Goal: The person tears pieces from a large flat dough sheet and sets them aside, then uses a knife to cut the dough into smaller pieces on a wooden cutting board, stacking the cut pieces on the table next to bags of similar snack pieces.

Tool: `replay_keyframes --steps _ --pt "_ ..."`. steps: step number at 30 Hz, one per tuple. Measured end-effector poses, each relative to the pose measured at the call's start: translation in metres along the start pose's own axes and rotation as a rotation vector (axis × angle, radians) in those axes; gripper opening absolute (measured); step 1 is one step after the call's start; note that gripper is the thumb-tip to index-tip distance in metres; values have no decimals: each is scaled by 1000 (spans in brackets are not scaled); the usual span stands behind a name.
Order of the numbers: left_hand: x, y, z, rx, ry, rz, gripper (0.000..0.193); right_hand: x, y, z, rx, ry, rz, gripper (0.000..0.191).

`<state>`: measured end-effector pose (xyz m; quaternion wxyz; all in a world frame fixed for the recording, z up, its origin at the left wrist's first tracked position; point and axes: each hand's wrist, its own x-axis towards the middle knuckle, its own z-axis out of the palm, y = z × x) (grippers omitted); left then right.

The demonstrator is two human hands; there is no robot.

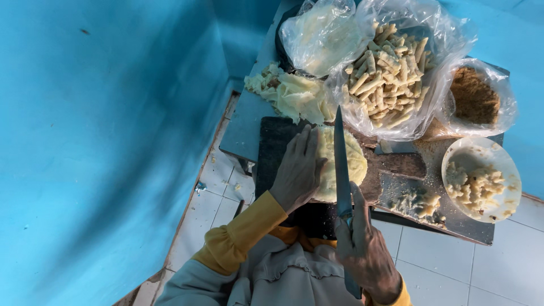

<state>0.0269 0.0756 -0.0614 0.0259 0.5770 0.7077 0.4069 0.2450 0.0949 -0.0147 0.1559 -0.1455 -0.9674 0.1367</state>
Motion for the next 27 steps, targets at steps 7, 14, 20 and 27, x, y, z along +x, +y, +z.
replay_keyframes --steps 7,14,20,27 --pt "2 3 -1 24 -12 -57 61 20 -33 -11 317 -36 542 85" --pt "1 5 4 72 9 -59 58 35 -41 -11 189 63 245 89" --pt "2 -10 5 -142 38 -53 63 37 -47 -8 378 -107 574 108" --pt "3 -29 -14 -336 151 -43 51 37 -52 -11 219 -46 518 88"
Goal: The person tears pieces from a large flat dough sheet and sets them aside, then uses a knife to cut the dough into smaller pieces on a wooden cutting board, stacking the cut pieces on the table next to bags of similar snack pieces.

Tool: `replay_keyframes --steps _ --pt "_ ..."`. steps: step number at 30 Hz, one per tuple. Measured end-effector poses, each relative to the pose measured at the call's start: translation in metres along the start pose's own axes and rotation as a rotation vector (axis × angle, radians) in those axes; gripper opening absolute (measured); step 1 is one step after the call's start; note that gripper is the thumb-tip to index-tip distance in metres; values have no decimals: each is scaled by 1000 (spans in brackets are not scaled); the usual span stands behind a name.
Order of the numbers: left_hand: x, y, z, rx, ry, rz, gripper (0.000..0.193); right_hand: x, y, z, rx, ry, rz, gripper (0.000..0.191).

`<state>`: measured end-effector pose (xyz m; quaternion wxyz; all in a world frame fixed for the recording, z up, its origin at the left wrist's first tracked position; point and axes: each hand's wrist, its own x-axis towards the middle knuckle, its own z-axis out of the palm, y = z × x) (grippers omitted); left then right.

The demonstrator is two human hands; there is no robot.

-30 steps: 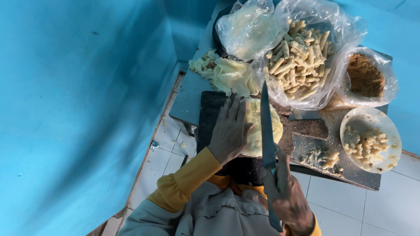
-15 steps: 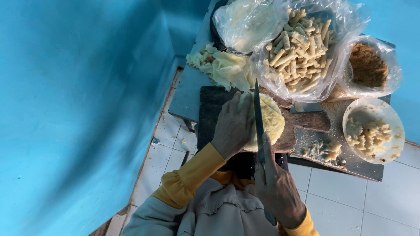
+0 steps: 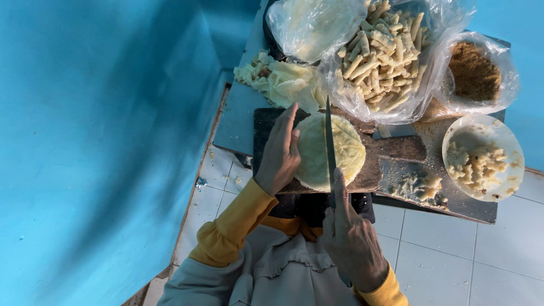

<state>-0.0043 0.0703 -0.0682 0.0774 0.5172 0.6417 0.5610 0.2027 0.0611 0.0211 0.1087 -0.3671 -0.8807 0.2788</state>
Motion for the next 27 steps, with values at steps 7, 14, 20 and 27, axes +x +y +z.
replay_keyframes --steps 7,14,20,27 --pt "6 -13 -13 14 20 -67 48 -1 -2 1 18 2 49 86" --pt "3 -2 26 401 -131 82 55 1 3 6 -17 -36 57 87" --pt "-1 15 41 435 -158 14 66 0 11 7 -13 -113 100 93" --pt "-3 14 41 494 -183 -4 66 -2 12 4 -32 -89 -19 87"
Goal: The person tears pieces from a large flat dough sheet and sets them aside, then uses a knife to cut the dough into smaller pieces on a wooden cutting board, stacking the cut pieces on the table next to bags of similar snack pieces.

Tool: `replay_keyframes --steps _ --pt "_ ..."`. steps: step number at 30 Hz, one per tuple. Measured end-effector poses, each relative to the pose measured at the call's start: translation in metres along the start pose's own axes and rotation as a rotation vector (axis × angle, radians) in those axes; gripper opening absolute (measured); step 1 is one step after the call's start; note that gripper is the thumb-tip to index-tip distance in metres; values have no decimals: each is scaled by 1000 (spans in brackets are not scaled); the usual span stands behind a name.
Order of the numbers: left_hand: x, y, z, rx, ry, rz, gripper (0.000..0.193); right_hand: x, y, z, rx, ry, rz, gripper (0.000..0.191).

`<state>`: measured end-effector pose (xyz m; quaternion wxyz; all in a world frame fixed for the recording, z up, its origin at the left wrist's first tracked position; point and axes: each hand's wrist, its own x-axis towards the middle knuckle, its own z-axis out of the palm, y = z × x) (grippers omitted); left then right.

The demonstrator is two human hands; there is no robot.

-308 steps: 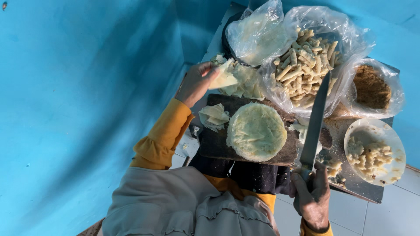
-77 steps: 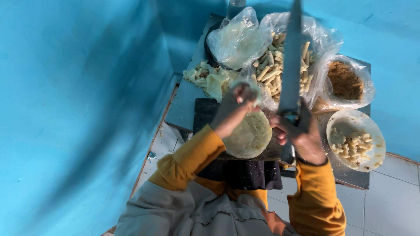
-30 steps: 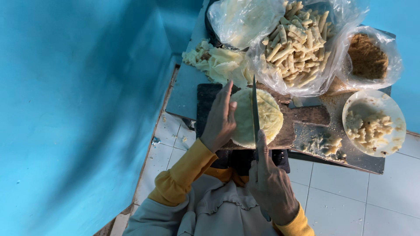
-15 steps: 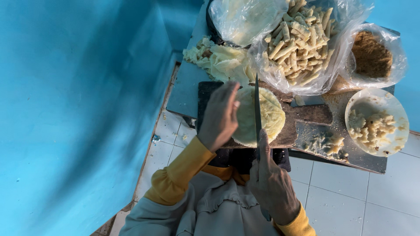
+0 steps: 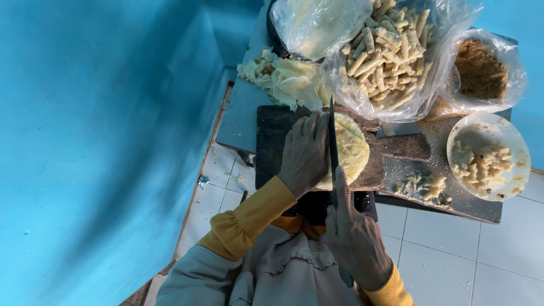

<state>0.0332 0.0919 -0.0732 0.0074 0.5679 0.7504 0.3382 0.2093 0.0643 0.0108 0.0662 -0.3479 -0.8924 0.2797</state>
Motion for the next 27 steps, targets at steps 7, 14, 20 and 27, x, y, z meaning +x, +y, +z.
replay_keyframes --steps 7,14,20,27 --pt "6 3 -2 62 81 23 72 4 -13 -11 46 -74 151 100" --pt "4 9 -9 95 54 28 66 10 -14 -21 167 -164 230 119" --pt "2 12 -8 126 32 26 66 10 7 -11 -32 -187 166 84" --pt "0 13 -6 156 50 25 69 8 24 -3 47 -142 95 87"
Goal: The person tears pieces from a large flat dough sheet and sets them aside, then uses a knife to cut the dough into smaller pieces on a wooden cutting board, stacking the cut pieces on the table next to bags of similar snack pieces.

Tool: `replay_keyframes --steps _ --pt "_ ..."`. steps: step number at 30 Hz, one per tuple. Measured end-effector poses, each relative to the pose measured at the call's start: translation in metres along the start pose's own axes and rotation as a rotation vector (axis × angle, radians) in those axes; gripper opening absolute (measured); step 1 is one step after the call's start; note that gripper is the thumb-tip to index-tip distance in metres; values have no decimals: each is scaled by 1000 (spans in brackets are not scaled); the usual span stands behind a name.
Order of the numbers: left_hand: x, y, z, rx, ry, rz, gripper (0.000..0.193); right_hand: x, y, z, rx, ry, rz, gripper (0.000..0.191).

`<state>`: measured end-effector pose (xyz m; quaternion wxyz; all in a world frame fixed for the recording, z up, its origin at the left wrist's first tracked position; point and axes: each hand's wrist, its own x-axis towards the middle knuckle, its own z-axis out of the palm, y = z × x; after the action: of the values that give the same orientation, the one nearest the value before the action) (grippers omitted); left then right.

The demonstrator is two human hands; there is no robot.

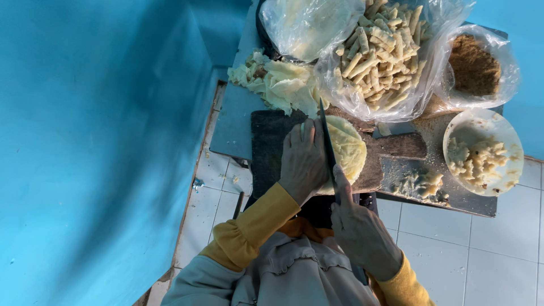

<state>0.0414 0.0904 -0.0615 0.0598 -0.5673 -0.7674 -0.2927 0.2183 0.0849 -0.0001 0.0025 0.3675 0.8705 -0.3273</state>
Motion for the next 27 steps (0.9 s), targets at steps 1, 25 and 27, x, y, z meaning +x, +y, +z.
replay_keyframes --steps 1,25,27 --pt "0 0 0 -4 -5 -1 70 2 2 0 -4 -4 4 87" --pt "-2 0 1 -30 14 -16 66 26 -6 -12 135 11 -4 76" --pt "-2 0 1 -29 12 -25 65 40 -8 -16 156 60 -120 73"
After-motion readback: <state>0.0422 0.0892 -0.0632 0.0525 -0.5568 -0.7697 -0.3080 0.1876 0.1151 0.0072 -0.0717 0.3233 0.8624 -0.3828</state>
